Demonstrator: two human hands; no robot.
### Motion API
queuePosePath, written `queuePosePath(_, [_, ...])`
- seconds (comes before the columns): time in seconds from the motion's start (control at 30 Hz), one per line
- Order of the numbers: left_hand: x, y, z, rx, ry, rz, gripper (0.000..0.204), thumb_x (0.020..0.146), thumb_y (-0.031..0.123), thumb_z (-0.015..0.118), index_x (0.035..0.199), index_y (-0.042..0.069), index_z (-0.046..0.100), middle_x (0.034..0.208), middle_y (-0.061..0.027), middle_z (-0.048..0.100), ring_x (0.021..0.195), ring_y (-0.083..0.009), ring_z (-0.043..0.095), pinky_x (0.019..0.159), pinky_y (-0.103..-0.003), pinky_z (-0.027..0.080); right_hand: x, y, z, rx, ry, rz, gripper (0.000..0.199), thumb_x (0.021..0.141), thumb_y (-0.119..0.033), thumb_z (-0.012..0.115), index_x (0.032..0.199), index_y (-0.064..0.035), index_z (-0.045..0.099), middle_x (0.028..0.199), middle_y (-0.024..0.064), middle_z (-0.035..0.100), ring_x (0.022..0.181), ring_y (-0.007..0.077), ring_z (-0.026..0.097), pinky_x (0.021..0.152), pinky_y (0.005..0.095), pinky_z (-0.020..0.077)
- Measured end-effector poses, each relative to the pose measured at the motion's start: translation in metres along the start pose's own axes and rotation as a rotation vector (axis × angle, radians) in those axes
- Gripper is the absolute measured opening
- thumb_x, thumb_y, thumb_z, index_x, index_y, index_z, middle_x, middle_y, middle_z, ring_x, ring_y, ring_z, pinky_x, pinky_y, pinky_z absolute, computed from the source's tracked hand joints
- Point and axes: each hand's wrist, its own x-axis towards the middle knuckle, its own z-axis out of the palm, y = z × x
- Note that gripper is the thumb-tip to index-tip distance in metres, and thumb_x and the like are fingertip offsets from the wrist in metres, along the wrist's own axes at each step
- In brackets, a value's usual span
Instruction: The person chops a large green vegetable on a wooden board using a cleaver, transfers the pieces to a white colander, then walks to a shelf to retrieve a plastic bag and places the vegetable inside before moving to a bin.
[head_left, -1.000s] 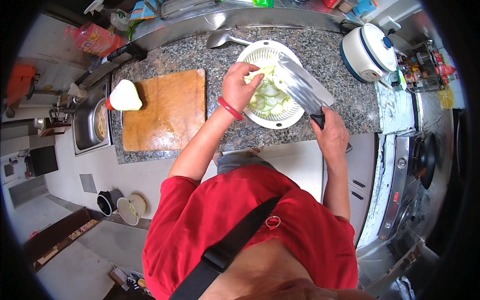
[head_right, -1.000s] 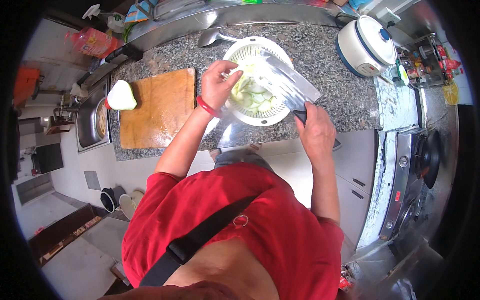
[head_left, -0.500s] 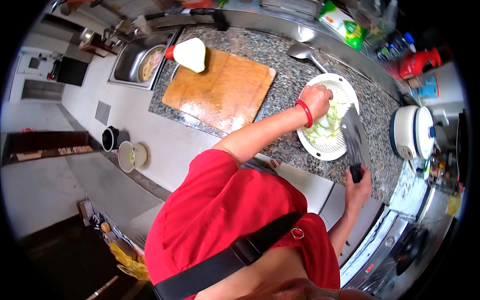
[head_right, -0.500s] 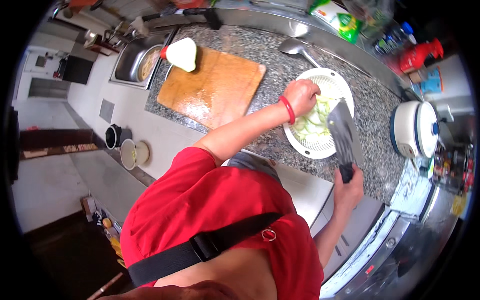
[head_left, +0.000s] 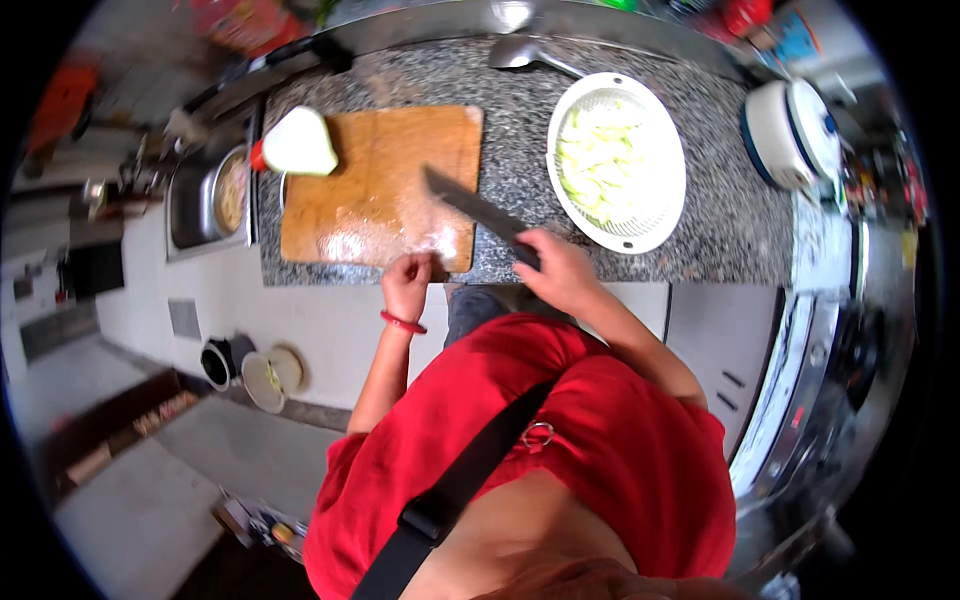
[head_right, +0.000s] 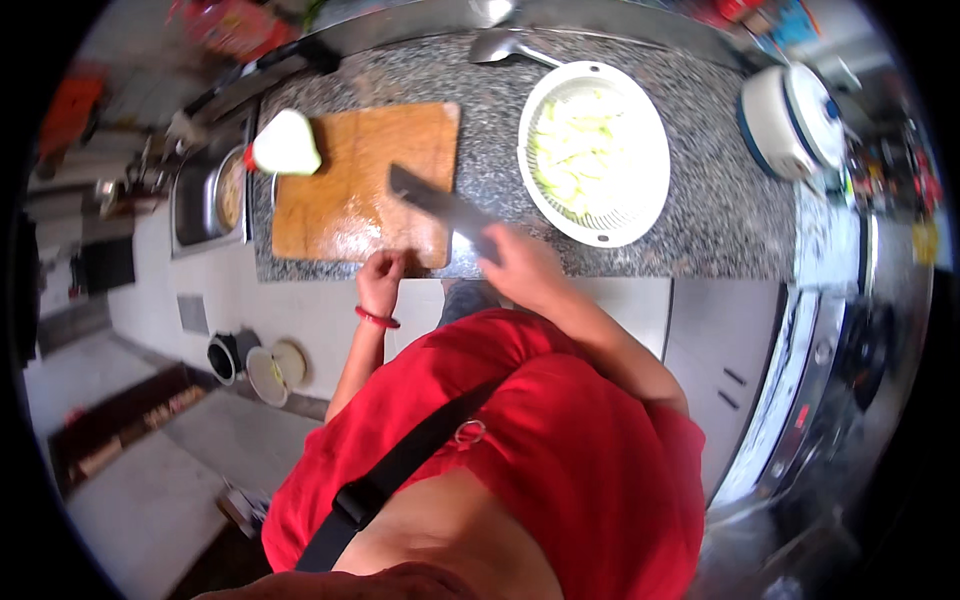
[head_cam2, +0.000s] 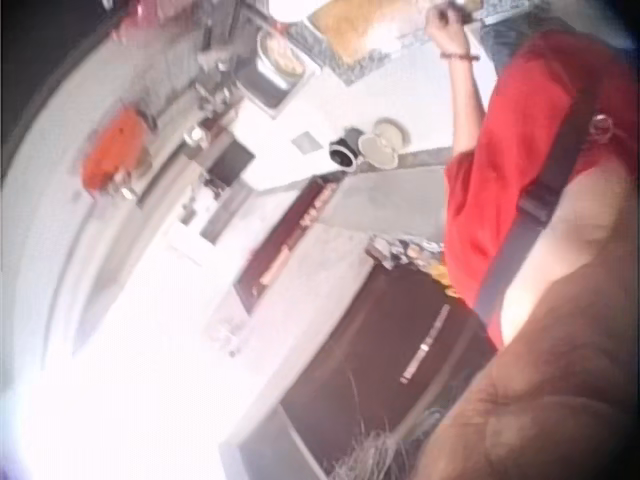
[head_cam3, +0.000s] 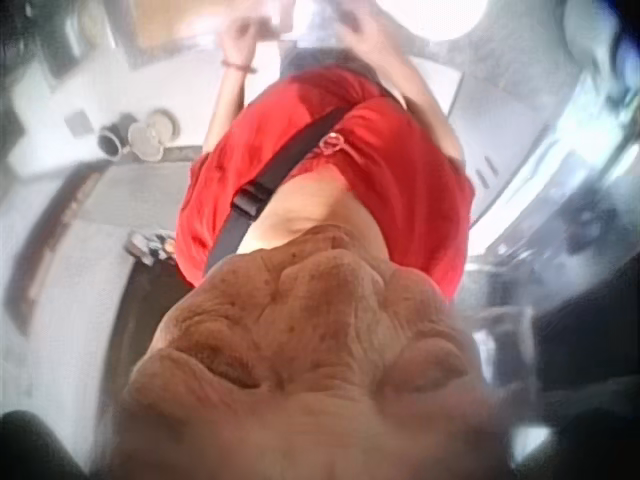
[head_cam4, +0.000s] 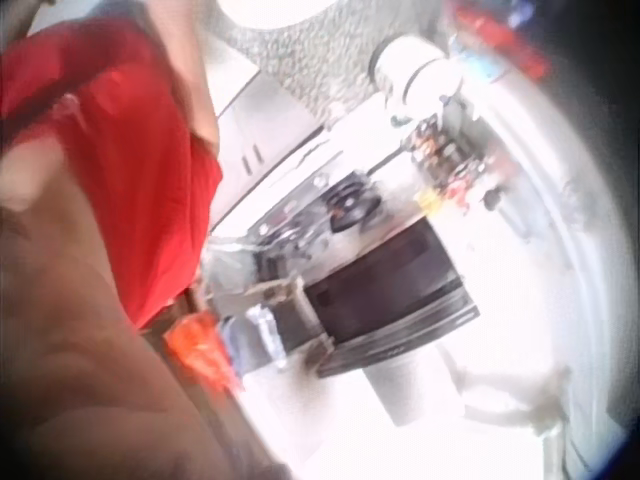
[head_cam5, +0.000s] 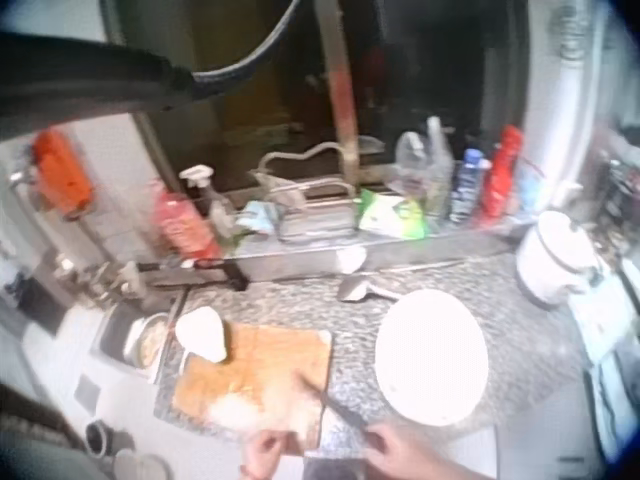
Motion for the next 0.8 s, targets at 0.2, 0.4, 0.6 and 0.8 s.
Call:
queuePosePath(0.2, [0.001,-0.009,-0.028,0.060,-0.232,0.050,0.006,0.079,0.004,0.063,0.084,0.000,0.063,0.069,-0.0033,0.062,0.061,-0.0069,0.054,0.058,-0.022,0.046,0.065,0.008,0.100,-0.401,0.130,-0.216,0.015,0.076,-0.010,0.052,0.089,-0.0017,0.049,0.080,0.0152,0.057,0.072,0.0312,0.059,0.062,0.0419,0.0478])
queuePosePath(0.4, [0.015,-0.019,-0.062,-0.017,-0.287,0.015,0.005,0.080,0.003,0.062,0.085,0.001,0.064,0.069,-0.0001,0.060,0.062,-0.0055,0.053,0.059,-0.021,0.045,0.104,-0.004,0.140,-0.469,0.178,-0.176,0.018,0.078,-0.009,0.047,0.093,-0.0021,0.053,0.093,0.0171,0.050,0.091,0.0326,0.050,0.080,0.0403,0.0430])
queuePosePath(0.6, [0.048,-0.051,-0.097,-0.275,-0.338,-0.107,0.009,0.084,-0.001,0.058,0.092,0.000,0.060,0.076,0.0008,0.058,0.068,-0.0067,0.052,0.063,-0.020,0.044,0.120,-0.007,0.149,-0.541,0.380,-0.190,0.015,0.081,-0.014,0.047,0.088,-0.0057,0.057,0.093,0.0105,0.053,0.091,0.0276,0.049,0.077,0.0403,0.0416])
queuePosePath(0.8, [0.125,-0.066,-0.154,-0.479,-0.108,-0.205,0.032,0.082,0.002,0.058,0.112,0.000,0.049,0.085,-0.0033,0.056,0.072,-0.0109,0.054,0.062,-0.024,0.045,0.106,-0.015,0.137,-0.374,0.521,-0.222,0.023,0.073,-0.006,0.057,0.096,-0.0048,0.057,0.101,0.0129,0.053,0.097,0.0327,0.049,0.083,0.0399,0.0409])
